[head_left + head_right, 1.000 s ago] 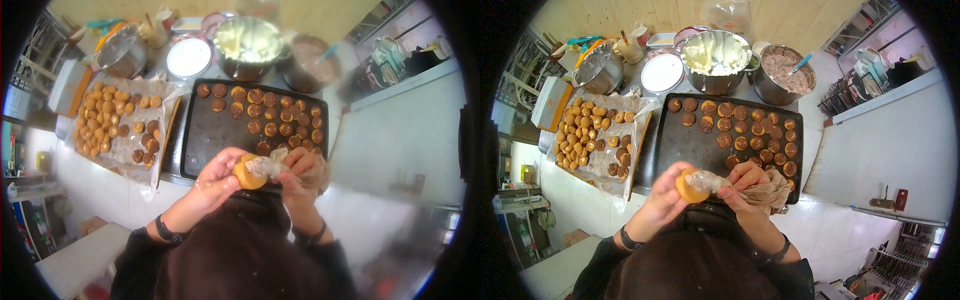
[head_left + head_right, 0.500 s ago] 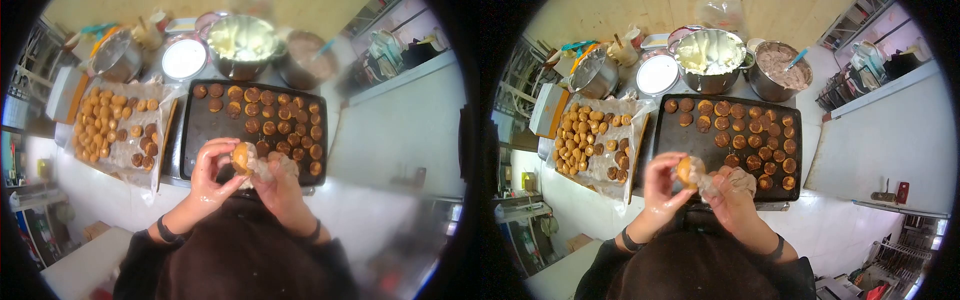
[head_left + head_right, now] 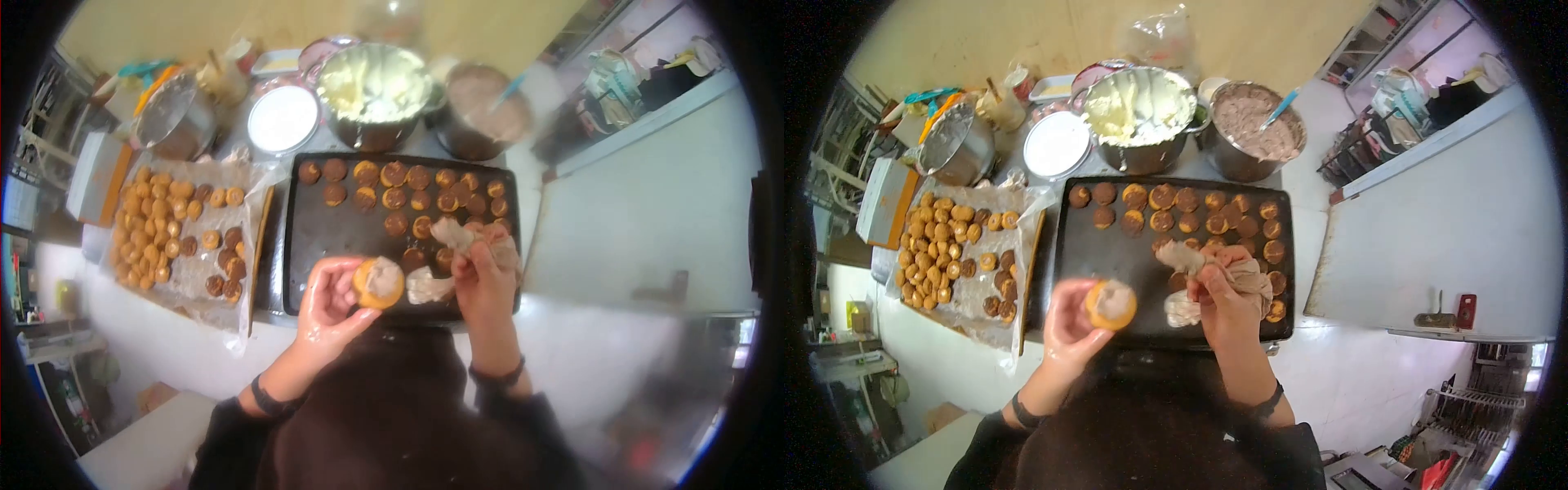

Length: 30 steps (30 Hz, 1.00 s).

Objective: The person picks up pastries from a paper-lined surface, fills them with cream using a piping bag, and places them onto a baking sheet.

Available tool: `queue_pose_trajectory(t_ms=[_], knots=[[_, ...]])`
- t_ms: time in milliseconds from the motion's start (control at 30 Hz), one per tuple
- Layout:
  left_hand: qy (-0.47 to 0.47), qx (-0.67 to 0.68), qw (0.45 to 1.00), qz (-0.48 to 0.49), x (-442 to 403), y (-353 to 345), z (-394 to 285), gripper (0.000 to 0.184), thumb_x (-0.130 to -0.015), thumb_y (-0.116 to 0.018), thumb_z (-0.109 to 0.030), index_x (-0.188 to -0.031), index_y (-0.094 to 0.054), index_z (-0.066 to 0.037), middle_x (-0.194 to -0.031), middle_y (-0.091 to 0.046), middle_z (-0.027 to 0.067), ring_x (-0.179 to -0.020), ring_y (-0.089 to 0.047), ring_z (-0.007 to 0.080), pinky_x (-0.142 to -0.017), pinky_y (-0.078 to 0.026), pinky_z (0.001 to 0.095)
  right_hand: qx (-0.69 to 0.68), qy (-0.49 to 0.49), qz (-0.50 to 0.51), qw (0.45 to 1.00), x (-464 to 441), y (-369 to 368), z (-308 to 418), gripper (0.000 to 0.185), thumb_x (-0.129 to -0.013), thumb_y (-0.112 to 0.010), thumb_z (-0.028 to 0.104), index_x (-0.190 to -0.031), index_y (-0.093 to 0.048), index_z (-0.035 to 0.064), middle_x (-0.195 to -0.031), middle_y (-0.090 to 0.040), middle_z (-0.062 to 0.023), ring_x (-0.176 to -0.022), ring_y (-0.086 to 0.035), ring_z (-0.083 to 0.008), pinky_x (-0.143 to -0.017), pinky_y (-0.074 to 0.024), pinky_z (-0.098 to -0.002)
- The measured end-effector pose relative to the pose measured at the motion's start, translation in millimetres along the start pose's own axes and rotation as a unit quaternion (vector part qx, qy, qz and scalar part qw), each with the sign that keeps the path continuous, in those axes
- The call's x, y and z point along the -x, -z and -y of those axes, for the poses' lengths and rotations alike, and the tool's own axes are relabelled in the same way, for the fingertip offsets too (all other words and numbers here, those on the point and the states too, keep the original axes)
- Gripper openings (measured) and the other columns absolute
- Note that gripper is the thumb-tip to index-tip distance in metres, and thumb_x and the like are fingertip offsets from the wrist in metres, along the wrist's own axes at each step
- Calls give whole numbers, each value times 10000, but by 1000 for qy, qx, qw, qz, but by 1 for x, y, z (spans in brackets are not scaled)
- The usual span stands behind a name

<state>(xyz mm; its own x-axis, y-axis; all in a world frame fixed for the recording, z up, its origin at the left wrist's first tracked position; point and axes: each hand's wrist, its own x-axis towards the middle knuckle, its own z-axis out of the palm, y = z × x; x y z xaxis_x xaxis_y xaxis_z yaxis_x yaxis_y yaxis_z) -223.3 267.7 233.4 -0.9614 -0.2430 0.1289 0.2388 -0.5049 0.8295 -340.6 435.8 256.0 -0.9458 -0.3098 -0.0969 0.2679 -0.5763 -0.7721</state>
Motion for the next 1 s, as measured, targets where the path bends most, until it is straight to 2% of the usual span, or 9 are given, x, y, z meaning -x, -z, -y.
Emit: queue_pose_trajectory(t_ms=[67, 133, 233, 267, 367, 567, 800, 867, 1000], knots=[[15, -27, 999, -17, 2, 6, 2, 598, -734, -674, 103, -1235, -377, -35, -1249, -444, 112, -1182, -470, 208, -978, -418, 338, 64, 66, -38, 995, -29, 13, 4, 204, -856, -599, 4, -996, -468, 72, -1003, -540, -82, -754, -564, -148, -721, -493, -255], [6, -16, 1000, -22, 1, 6, 3, 600, -731, -676, 98, -1234, -378, -36, -1244, -453, 115, -1179, -472, 209, -975, -420, 337, 198, 180, -70, 961, -69, 46, -6, 172, -862, -598, 8, -982, -481, 49, -977, -554, -88, -798, -573, -138, -735, -495, -261], [10, -28, 998, -51, 0, 8, 2, 586, -738, -673, 86, -1231, -382, -39, -1235, -458, 117, -1163, -481, 207, -970, -422, 341, 360, 199, -159, 898, -131, 94, -4, 216, -861, -635, 72, -1030, -513, 13, -990, -570, -92, -850, -574, -119, -771, -478, -248], [8, -28, 998, -50, 0, 9, 3, 586, -738, -673, 86, -1231, -382, -39, -1235, -458, 117, -1163, -481, 207, -970, -422, 341, 359, 201, -158, 898, -148, 101, -2, 216, -861, -635, 72, -1030, -513, 13, -990, -570, -92, -850, -574, -119, -771, -478, -248], [21, -57, 996, -64, -4, 10, 5, 581, -740, -672, 81, -1229, -383, -43, -1229, -460, 111, -1161, -478, 203, -963, -422, 336, 537, 372, -126, 747, -194, 121, 1, 217, -822, -671, 101, -1026, -645, 33, -953, -560, -52, -859, -558, -165, -793, -455, -285], [42, -74, 993, -83, -15, 6, 15, 560, -755, -656, 76, -1227, -379, -48, -1222, -460, 103, -1138, -483, 189, -957, -410, 322, 606, 457, -35, 650, -236, 144, -22, 176, -789, -682, 79, -962, -657, 59, -924, -543, -57, -822, -563, -205, -738, -450, -308], [83, -88, 986, -112, -62, 26, 37, 471, -831, -569, 62, -1239, -363, -51, -1206, -467, 88, -1123, -486, 177, -940, -412, 312, 646, 403, -43, 647, -195, 149, -23, 226, -778, -673, 44, -1001, -642, 66, -901, -531, -61, -770, -540, -219, -678, -431, -330], [110, -131, 983, -70, -97, 10, 38, 409, -854, -579, -45, -1222, -401, -49, -1171, -515, 95, -1092, -521, 205, -922, -457, 363, 724, 382, -16, 574, -170, 151, -17, 241, -783, -673, 41, -1018, -638, 80, -904, -531, -65, -769, -540, -223, -668, -432, -331], [30, -183, 982, 28, -183, -13, 93, 473, -819, -634, 16, -1229, -403, -36, -1148, -503, 79, -1025, -533, 143, -821, -480, 266, 656, 342, -84, 668, -127, 156, -21, 186, -785, -699, 89, -969, -679, 107, -947, -552, -65, -837, -566, -210, -719, -467, -316]])
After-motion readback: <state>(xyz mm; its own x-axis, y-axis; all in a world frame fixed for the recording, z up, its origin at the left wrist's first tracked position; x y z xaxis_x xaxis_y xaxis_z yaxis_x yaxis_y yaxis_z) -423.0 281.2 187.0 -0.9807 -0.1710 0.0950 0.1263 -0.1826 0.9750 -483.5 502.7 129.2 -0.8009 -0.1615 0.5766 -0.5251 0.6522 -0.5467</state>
